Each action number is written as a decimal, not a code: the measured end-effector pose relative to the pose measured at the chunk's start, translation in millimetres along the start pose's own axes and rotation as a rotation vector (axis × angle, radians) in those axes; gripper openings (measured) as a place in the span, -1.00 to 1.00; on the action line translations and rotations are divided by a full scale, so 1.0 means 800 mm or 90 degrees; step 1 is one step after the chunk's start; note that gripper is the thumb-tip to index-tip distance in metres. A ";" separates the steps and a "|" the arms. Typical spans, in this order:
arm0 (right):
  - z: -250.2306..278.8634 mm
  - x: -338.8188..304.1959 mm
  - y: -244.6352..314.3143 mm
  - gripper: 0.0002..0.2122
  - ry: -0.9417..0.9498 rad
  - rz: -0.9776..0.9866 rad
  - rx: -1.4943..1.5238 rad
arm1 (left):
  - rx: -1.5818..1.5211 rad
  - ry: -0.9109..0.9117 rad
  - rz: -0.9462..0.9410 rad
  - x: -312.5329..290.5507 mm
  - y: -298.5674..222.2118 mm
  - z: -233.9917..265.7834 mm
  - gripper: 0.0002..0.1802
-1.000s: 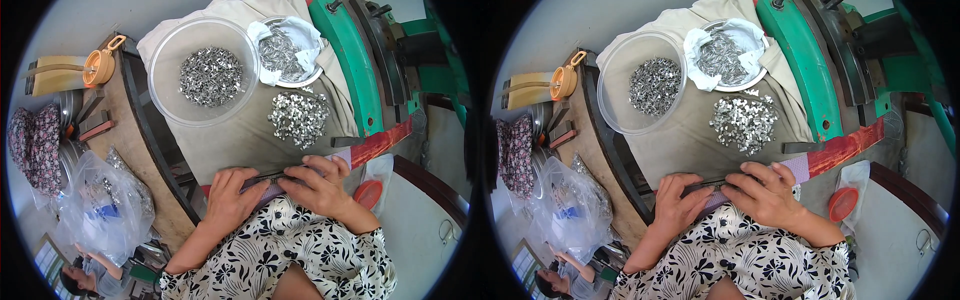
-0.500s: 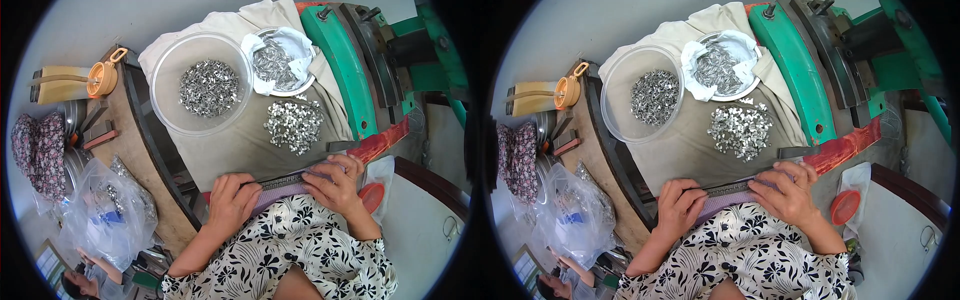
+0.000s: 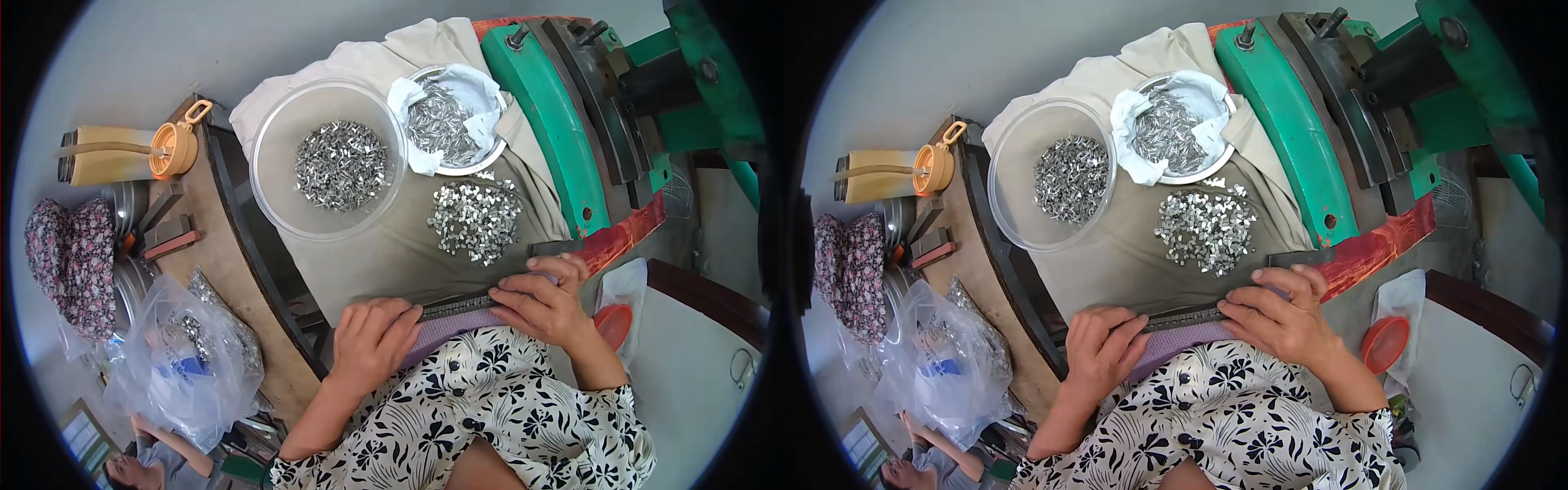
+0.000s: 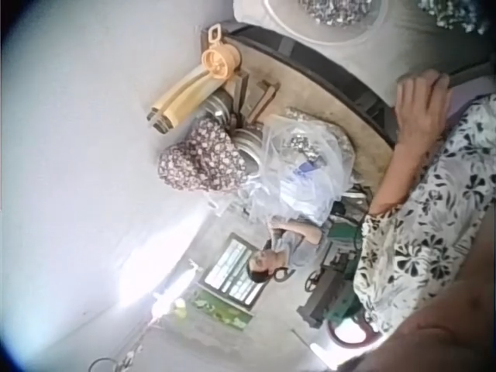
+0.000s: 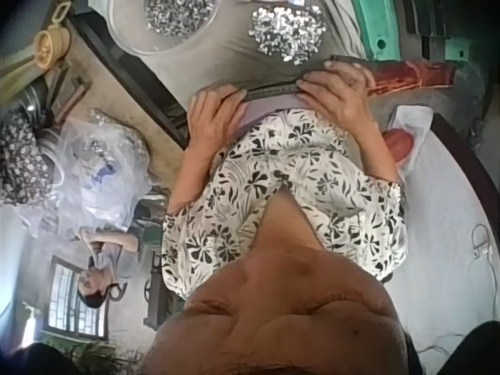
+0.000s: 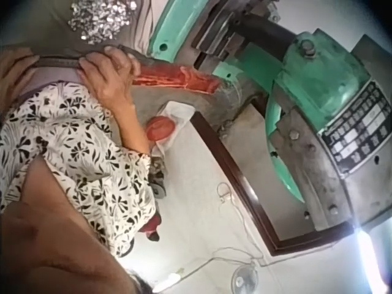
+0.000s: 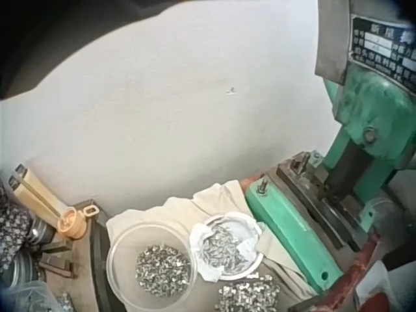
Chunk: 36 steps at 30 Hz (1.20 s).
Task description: Manually assembling small metal components onto a toothed strip and using a press machine to secure them.
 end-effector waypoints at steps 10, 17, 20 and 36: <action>-0.019 -0.001 -0.013 -0.71 -0.021 0.014 0.021 | -0.030 0.076 0.083 0.010 0.010 -0.009 -0.62; 0.003 0.003 -0.004 -0.71 0.020 0.019 0.046 | -0.036 0.081 0.032 0.003 0.001 0.007 -0.62; 0.009 0.006 -0.003 -0.71 -0.019 0.015 0.022 | -0.050 0.056 0.033 0.006 -0.001 0.012 -0.62; -0.011 0.014 -0.010 -0.73 -0.014 -0.037 0.054 | -0.108 0.028 0.103 0.005 0.020 -0.012 -0.63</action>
Point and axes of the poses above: each hand's wrist, its own x-axis towards the middle knuckle, its own z-axis out of the back of the hand, y = z × x, the point moved 1 cm from there along x, towards the middle knuckle, and after that the axes turned 9 degrees about z, right-handed, at the moved point
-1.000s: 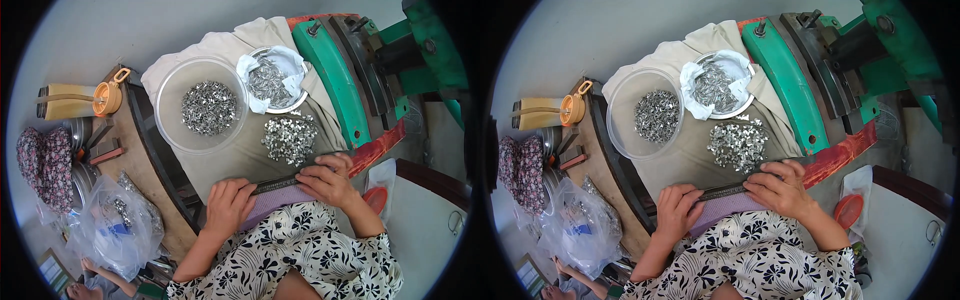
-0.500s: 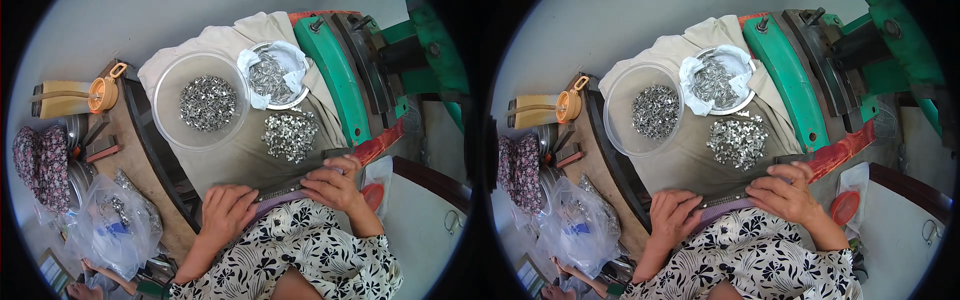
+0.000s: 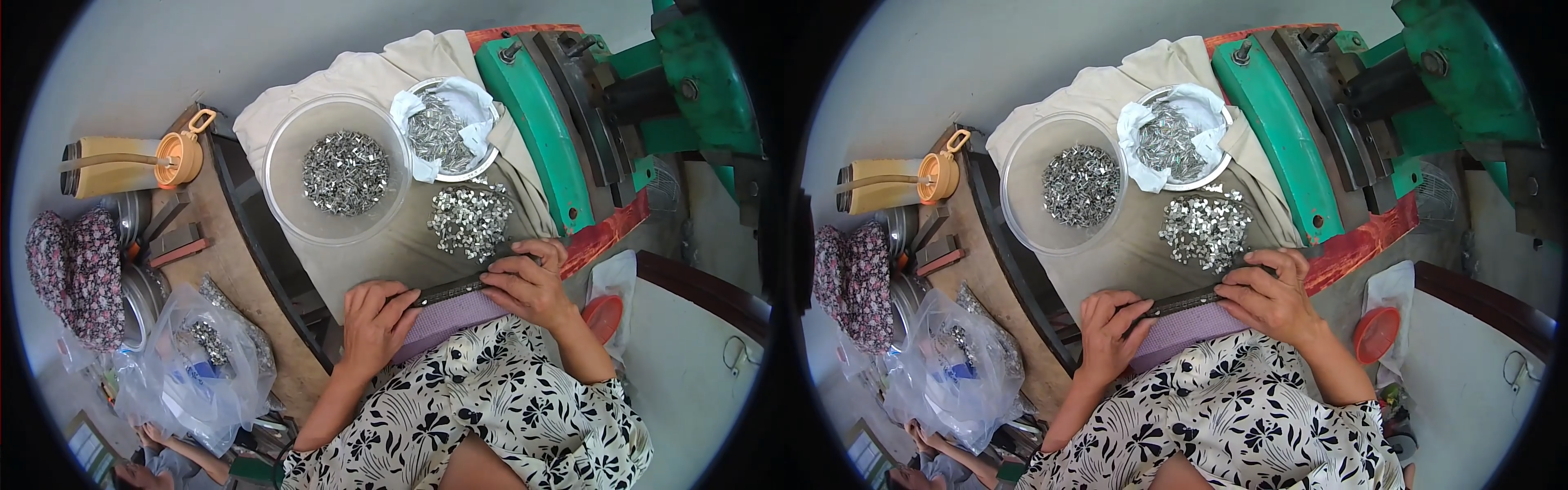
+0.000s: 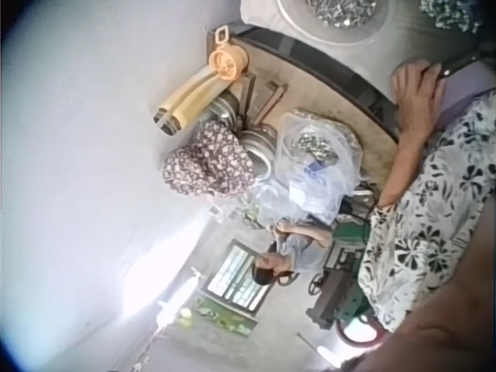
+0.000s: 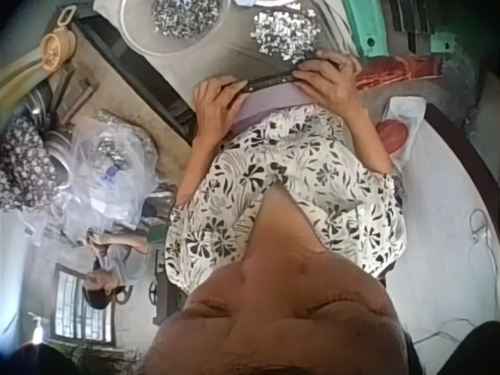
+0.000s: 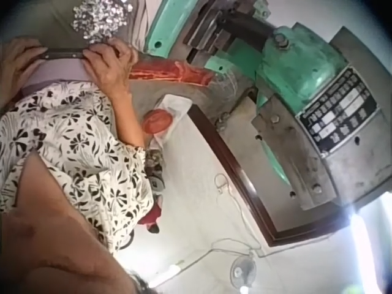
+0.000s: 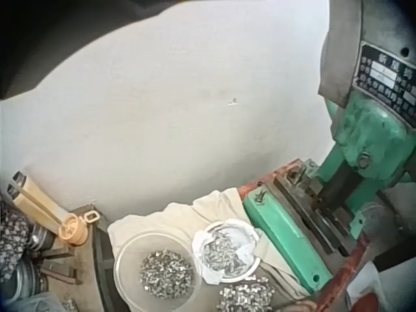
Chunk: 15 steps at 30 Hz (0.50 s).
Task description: Manually assembling small metal components onto a toothed strip and using a press machine to secure them.
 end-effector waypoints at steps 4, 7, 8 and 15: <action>-0.001 0.001 0.003 -0.73 0.026 -0.029 0.008 | 0.000 -0.010 0.004 -0.002 0.002 -0.003 -0.62; 0.000 0.000 0.005 -0.72 0.035 -0.040 0.005 | -0.004 -0.002 0.008 -0.004 0.003 -0.004 -0.61; 0.000 0.000 0.006 -0.72 0.037 -0.040 0.007 | -0.004 -0.002 0.010 -0.005 0.004 -0.004 -0.61; 0.000 -0.004 0.005 -0.71 0.046 -0.037 0.004 | -0.018 0.023 0.027 -0.001 -0.004 0.002 -0.64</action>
Point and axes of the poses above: each hand's wrist, its own x-axis towards the middle knuckle, its own z-axis out of the back of the hand, y = z × x, the point moved 1 cm from there along x, towards the middle knuckle, and after that the axes turned 9 degrees about z, right-handed, at the moved point
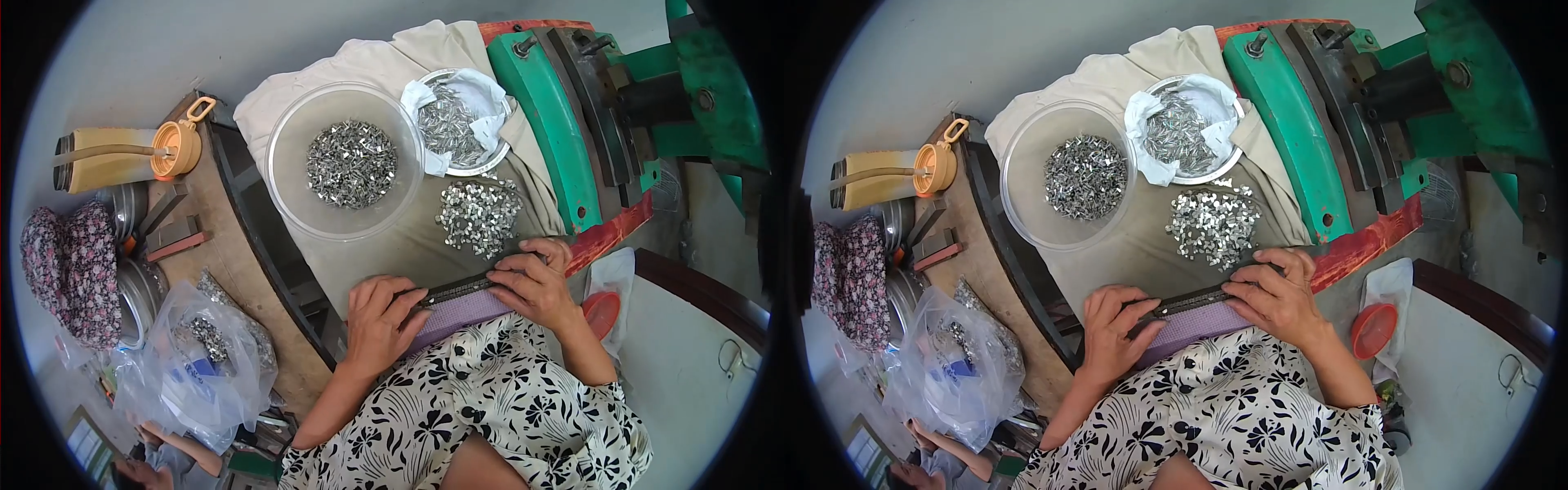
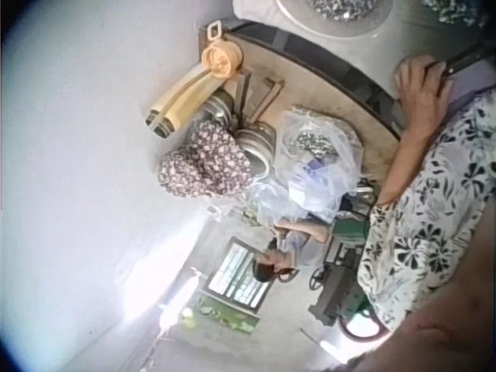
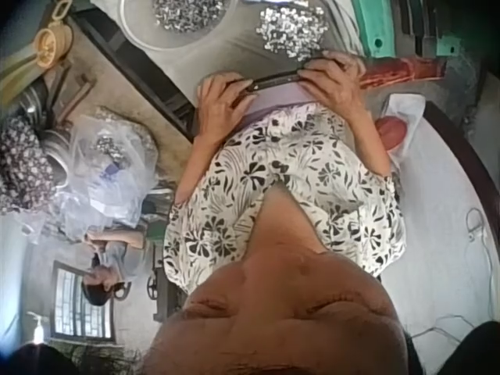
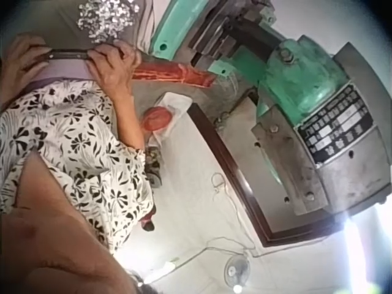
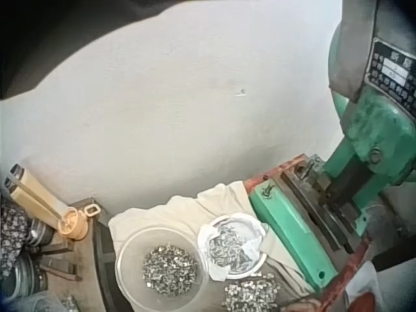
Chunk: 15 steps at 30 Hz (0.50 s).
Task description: Manually assembling small metal components onto a toothed strip and using a press machine to secure them.
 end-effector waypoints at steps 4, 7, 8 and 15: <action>-0.002 -0.001 0.000 -0.71 -0.013 0.008 -0.006 | -0.010 -0.013 -0.006 0.001 -0.001 -0.004 -0.70; -0.003 -0.002 0.000 -0.71 -0.017 0.005 -0.005 | -0.007 -0.034 -0.024 -0.001 0.001 -0.013 -0.72; -0.003 -0.002 0.001 -0.71 -0.016 0.003 -0.007 | -0.009 -0.032 -0.025 -0.001 0.001 -0.014 -0.72; -0.001 0.000 0.000 -0.72 0.000 -0.004 0.004 | 0.020 -0.056 -0.038 -0.001 -0.004 -0.019 -0.77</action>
Point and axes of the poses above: each hand's wrist, its own x-axis towards the middle knuckle, its own z-axis out of the back of the hand, y = z × x, the point moved 1 cm from there along x, towards the middle knuckle, and after that the axes turned 9 degrees about z, right-handed, at the moved point
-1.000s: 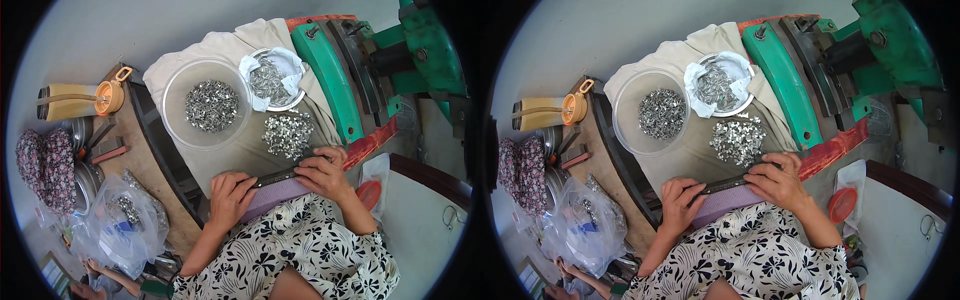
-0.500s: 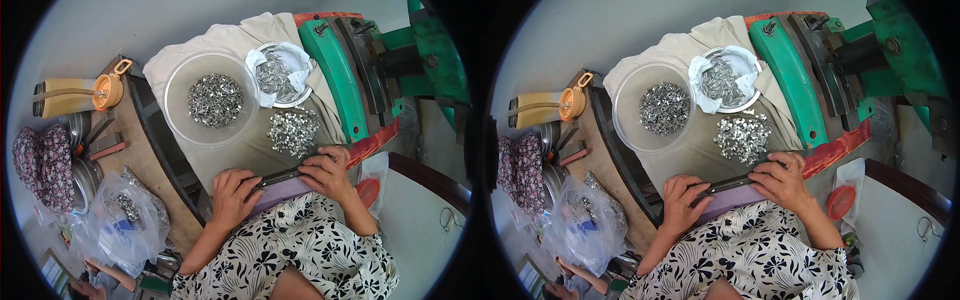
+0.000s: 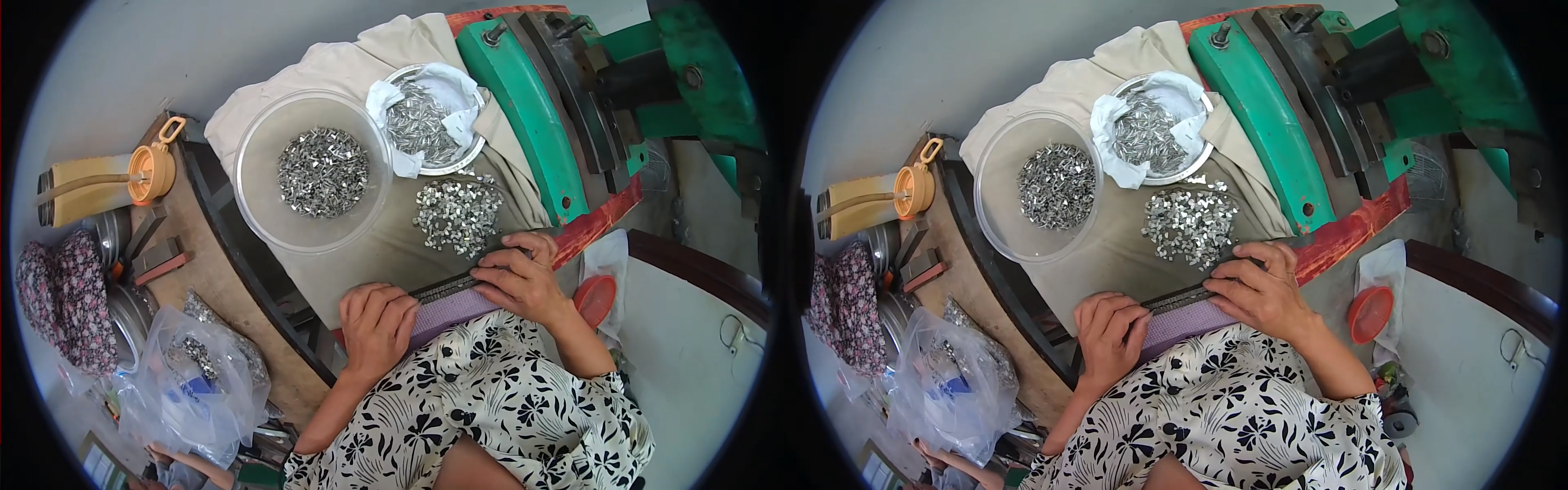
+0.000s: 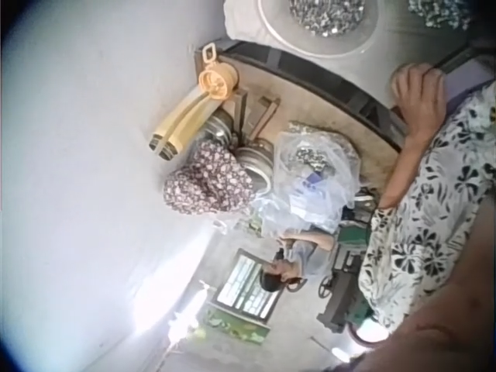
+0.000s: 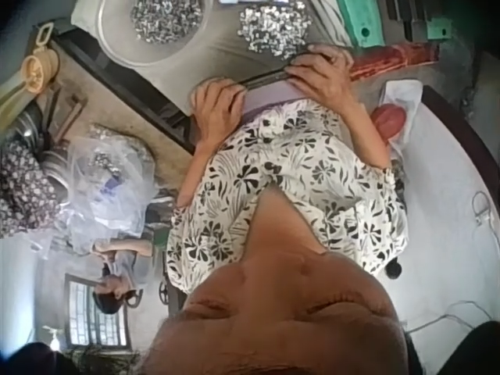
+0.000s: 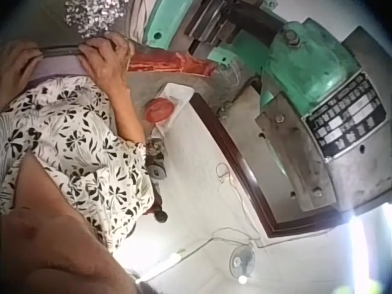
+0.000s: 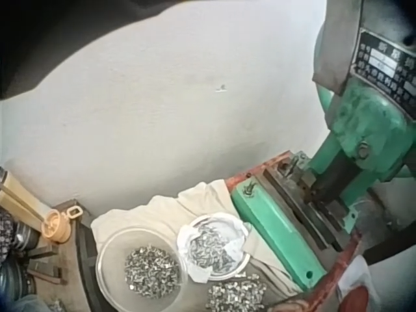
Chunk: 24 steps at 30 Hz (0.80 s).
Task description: Manually assembling small metal components onto a toothed strip and using a press machine to secure them.
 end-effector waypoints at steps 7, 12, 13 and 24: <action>-0.002 -0.005 -0.002 -0.72 -0.010 0.003 0.013 | 0.014 0.020 0.057 0.000 -0.005 0.007 -0.68; -0.003 -0.008 -0.003 -0.71 -0.024 -0.031 0.049 | 0.015 0.021 0.025 -0.006 0.003 0.003 -0.63; -0.003 -0.009 -0.004 -0.72 -0.027 -0.055 0.081 | 0.016 0.019 0.025 -0.006 0.003 0.003 -0.64; 0.006 -0.010 0.006 -0.79 -0.053 0.013 0.014 | 0.040 0.010 0.018 -0.006 0.000 0.005 -0.66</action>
Point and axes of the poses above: each hand's wrist, its own x-axis towards the middle knuckle, its own z-axis out of the back of the hand, y = z × x, the point moved 1 cm from there along x, towards the middle knuckle, and after that the axes turned 9 degrees about z, right-handed, at the moved point
